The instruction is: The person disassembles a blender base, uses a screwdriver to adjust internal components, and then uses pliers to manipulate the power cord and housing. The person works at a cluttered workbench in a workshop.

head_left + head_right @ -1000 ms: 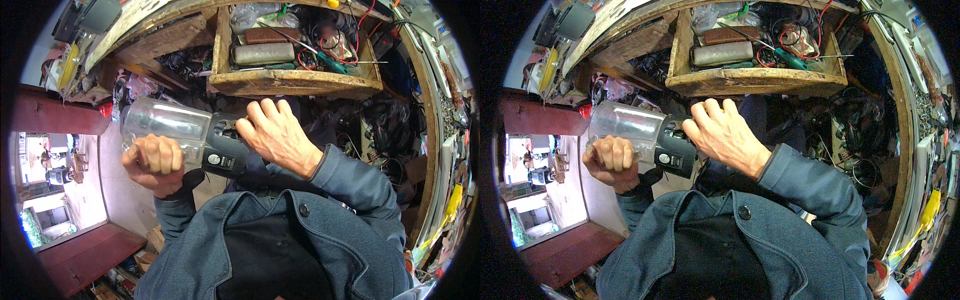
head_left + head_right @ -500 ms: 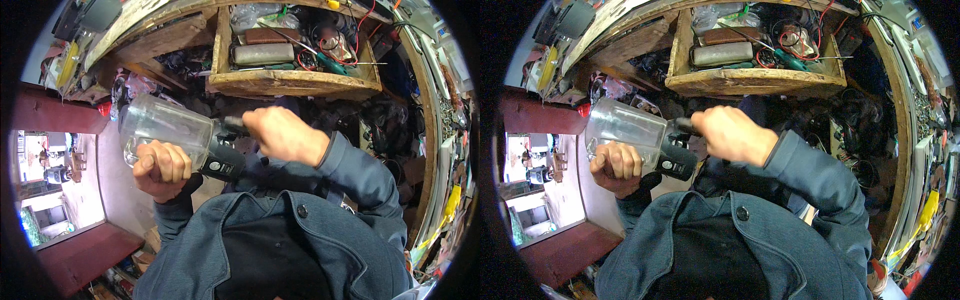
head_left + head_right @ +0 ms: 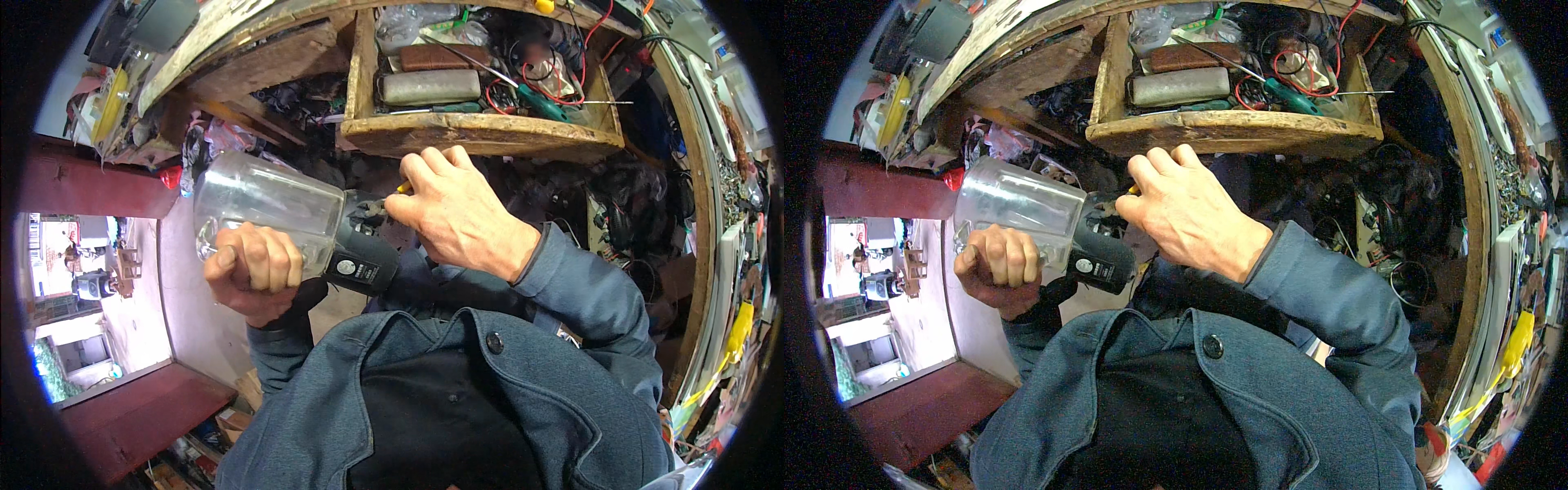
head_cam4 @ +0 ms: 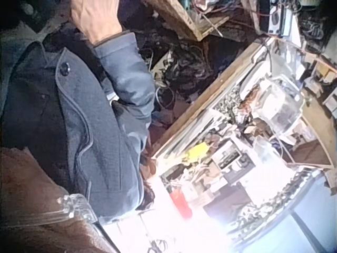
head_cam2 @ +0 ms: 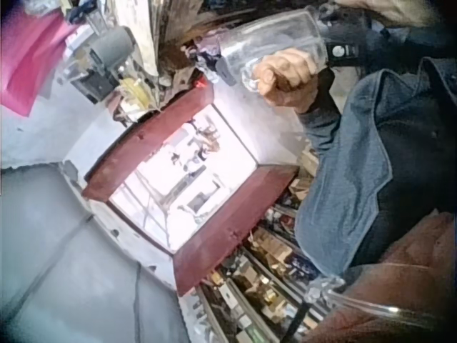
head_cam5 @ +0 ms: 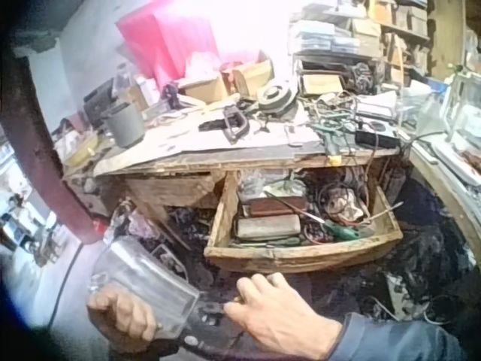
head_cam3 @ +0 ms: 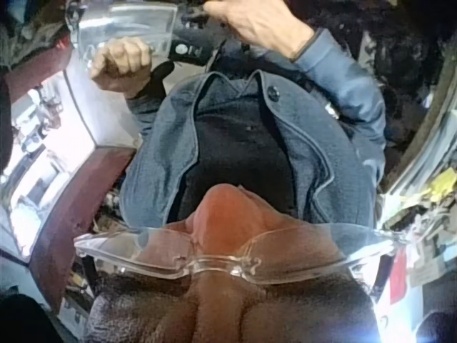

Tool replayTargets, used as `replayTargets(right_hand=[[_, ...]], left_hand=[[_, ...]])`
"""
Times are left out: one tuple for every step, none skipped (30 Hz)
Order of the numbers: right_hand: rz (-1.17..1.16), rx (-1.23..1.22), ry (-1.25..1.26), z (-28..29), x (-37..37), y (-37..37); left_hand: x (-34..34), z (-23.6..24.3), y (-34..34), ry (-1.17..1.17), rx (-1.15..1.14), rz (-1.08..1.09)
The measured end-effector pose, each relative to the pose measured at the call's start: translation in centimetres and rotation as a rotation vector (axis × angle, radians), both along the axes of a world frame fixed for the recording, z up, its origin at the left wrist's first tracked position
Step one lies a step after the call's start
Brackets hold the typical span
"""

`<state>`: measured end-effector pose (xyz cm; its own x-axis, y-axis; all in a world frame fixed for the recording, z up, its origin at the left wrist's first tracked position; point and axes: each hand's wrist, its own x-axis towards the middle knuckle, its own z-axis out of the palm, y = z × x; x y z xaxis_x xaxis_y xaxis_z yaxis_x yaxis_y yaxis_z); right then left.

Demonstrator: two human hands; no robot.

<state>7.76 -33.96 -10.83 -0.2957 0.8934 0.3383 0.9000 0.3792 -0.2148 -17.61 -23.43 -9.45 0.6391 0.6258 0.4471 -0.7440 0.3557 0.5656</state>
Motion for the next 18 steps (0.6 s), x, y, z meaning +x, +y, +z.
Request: replayTargets(right_hand=[[0.012,0.024,-0.016,0.0,0.0,0.2],[0.024,0.048,-0.033,0.0,0.0,0.4],[0.041,0.042,-0.02,-0.1,0.1,0.4],[0.058,0.036,-0.008,0.0,0.2,0.5],[0.075,0.03,0.005,-0.1,0.3,0.6],[0.086,-0.054,0.107,-0.3,0.4,0.7],[0.096,-0.138,0.21,-0.7,0.5,0.8],[0.107,-0.222,0.312,-1.0,0.6,0.9],[0.064,-0.233,0.349,-1.1,0.6,0.9],[0.021,-0.245,0.386,-1.1,0.6,0.9],[-0.023,-0.256,0.423,-1.2,0.6,0.9],[-0.036,-0.25,0.423,-1.1,0.7,0.9],[-0.011,-0.292,0.43,-0.6,1.0,0.6],[0.013,-0.334,0.438,0.2,1.5,0.1],[0.035,-0.377,0.446,1.1,1.8,-0.4],[0.053,-0.419,0.475,1.4,2.0,-0.8],[0.069,-0.443,0.471,1.4,1.9,-1.0],[0.086,-0.466,0.471,1.5,1.9,-1.3]], left_hand=[[0.1,0.1,0.0,0.004,0.005,-0.015],[0.2,0.3,0.0,0.008,0.01,-0.031],[0.2,0.4,-0.1,0.015,0.011,-0.039],[0.2,0.5,-0.2,0.022,0.011,-0.047],[0.2,0.6,-0.3,0.029,0.011,-0.054],[0.3,0.6,-0.3,0.049,0.041,-0.08],[0.4,0.6,-0.4,0.069,0.072,-0.107],[0.4,0.6,-0.4,0.088,0.103,-0.133],[0.5,0.7,-0.5,0.067,0.073,-0.139],[0.6,0.8,-0.6,0.046,0.044,-0.144],[0.7,0.9,-0.6,0.025,0.014,-0.15],[0.5,0.8,-0.5,-0.002,-0.001,-0.153],[0.4,0.7,-0.4,-0.008,0.021,-0.151],[0.3,0.6,-0.3,-0.013,0.044,-0.15],[0.3,0.5,-0.3,-0.018,0.065,-0.15],[0.3,0.4,-0.2,-0.007,0.104,-0.129],[0.4,0.3,-0.1,0.005,0.142,-0.108],[0.4,0.4,-0.1,0.019,0.181,-0.088]])
